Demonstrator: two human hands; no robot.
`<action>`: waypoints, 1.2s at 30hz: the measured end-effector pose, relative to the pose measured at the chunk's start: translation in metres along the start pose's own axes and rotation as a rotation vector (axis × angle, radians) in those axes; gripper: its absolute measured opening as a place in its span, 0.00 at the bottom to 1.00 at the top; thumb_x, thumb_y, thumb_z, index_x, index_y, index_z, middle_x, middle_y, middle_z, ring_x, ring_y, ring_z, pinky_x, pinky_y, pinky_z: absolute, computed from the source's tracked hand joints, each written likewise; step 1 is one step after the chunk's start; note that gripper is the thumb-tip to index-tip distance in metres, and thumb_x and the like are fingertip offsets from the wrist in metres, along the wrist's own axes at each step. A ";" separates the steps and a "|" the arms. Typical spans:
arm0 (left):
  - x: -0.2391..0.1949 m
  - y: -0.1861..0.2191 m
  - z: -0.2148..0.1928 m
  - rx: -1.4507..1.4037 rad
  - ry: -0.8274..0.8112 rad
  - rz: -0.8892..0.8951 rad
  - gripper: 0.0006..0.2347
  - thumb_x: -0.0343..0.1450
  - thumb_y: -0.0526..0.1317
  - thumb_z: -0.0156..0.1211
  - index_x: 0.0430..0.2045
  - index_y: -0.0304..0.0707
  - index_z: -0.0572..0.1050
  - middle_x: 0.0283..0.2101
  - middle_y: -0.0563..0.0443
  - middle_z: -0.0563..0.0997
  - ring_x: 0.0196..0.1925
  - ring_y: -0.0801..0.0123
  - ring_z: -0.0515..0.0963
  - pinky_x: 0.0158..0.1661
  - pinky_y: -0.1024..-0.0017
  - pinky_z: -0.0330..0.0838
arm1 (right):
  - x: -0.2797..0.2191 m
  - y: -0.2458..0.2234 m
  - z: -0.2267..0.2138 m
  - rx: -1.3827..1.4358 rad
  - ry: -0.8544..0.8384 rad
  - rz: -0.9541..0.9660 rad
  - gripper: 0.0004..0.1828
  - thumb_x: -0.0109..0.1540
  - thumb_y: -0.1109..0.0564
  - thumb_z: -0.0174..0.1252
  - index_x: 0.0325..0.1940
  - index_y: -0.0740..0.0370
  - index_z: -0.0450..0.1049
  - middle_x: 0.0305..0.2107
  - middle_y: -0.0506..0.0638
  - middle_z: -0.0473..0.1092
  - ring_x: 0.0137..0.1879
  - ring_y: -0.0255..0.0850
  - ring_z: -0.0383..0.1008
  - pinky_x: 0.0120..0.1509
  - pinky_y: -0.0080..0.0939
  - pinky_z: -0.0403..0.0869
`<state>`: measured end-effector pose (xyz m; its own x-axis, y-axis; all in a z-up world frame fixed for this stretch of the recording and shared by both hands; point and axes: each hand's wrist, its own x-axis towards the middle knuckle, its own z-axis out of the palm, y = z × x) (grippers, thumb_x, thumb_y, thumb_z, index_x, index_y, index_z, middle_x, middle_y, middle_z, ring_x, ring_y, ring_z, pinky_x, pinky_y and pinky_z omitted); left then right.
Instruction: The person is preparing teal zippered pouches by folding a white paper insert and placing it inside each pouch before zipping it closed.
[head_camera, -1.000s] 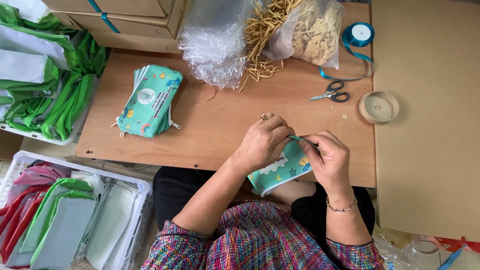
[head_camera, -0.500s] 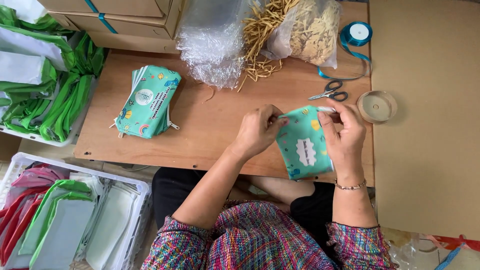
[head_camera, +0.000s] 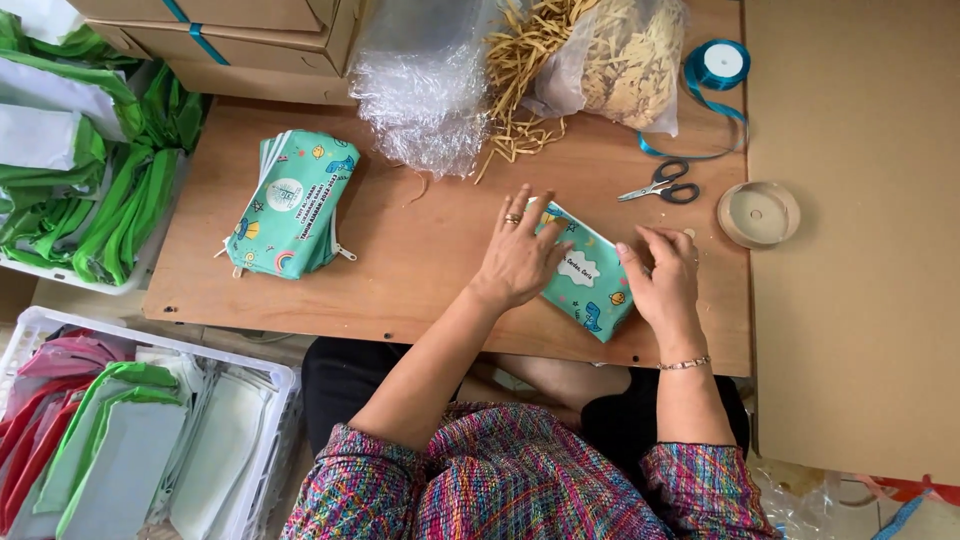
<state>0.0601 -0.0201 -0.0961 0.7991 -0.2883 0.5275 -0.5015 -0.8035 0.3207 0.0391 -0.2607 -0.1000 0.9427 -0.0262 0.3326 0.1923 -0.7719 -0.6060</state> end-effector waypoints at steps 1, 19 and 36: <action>-0.005 0.001 0.010 -0.002 -0.001 0.000 0.15 0.75 0.51 0.55 0.49 0.44 0.76 0.64 0.41 0.69 0.72 0.36 0.62 0.69 0.44 0.56 | 0.001 0.005 0.005 -0.001 0.000 0.001 0.23 0.67 0.41 0.64 0.59 0.56 0.78 0.52 0.53 0.66 0.59 0.59 0.69 0.57 0.57 0.73; -0.013 0.021 0.033 0.254 -0.639 -0.380 0.29 0.78 0.47 0.35 0.77 0.53 0.38 0.80 0.43 0.29 0.79 0.40 0.26 0.71 0.34 0.22 | -0.013 -0.089 0.046 -0.144 -0.217 -0.330 0.50 0.66 0.24 0.42 0.75 0.67 0.57 0.73 0.73 0.47 0.77 0.70 0.47 0.78 0.69 0.48; -0.010 0.043 0.002 0.167 -0.442 -0.401 0.37 0.72 0.67 0.33 0.74 0.45 0.51 0.79 0.39 0.41 0.80 0.38 0.35 0.71 0.33 0.27 | -0.008 0.007 0.030 -0.221 0.207 -0.121 0.27 0.63 0.50 0.63 0.65 0.61 0.73 0.63 0.63 0.61 0.66 0.64 0.65 0.66 0.61 0.68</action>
<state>0.0315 -0.0525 -0.0888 0.9943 -0.1065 0.0038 -0.1033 -0.9543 0.2804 0.0409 -0.2463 -0.1288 0.8368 -0.0374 0.5463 0.2143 -0.8957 -0.3895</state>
